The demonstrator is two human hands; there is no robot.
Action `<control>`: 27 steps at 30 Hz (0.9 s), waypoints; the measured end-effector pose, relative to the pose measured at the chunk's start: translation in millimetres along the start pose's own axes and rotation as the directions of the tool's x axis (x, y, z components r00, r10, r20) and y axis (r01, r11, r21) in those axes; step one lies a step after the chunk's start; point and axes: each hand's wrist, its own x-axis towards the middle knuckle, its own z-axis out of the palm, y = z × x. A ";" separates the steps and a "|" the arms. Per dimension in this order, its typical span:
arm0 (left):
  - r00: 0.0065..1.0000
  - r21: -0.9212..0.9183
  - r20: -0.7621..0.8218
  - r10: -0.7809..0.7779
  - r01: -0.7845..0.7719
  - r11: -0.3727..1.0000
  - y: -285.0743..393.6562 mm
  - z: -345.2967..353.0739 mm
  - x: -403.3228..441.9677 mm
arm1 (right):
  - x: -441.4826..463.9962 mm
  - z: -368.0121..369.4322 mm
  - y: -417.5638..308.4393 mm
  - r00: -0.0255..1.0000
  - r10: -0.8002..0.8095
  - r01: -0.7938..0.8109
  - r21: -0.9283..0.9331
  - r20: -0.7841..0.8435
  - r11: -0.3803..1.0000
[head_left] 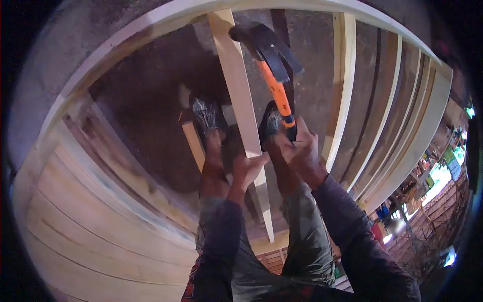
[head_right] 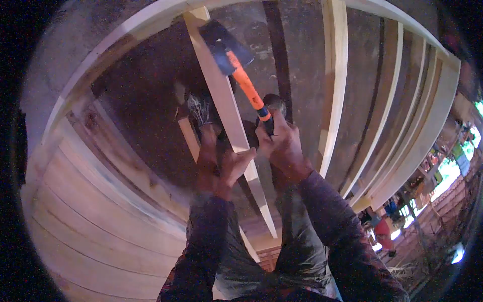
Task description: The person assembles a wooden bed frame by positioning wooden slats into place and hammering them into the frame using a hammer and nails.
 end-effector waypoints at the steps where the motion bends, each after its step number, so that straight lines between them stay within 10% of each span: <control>1: 1.000 0.037 0.024 0.002 -0.003 0.999 1.1 -1.5 -0.2 | -0.8 1.0 -1.1 1.000 -0.006 0.007 0.015 -0.018 1.000; 7: 0.995 0.031 0.040 0.090 -0.091 0.995 17.7 -9.3 -4.0 | 8.2 4.6 -16.8 0.961 0.242 -0.225 -0.131 0.133 0.966; 10: 0.998 0.051 0.021 0.066 -0.067 0.996 17.9 -6.2 -3.0 | -4.5 8.1 -15.8 0.996 0.044 -0.041 -0.041 0.076 0.998; 27: 0.986 0.015 -0.086 0.146 -0.145 0.989 9.6 -3.1 -0.7 | -3.5 10.6 -14.6 0.985 0.125 -0.122 -0.036 0.117 0.992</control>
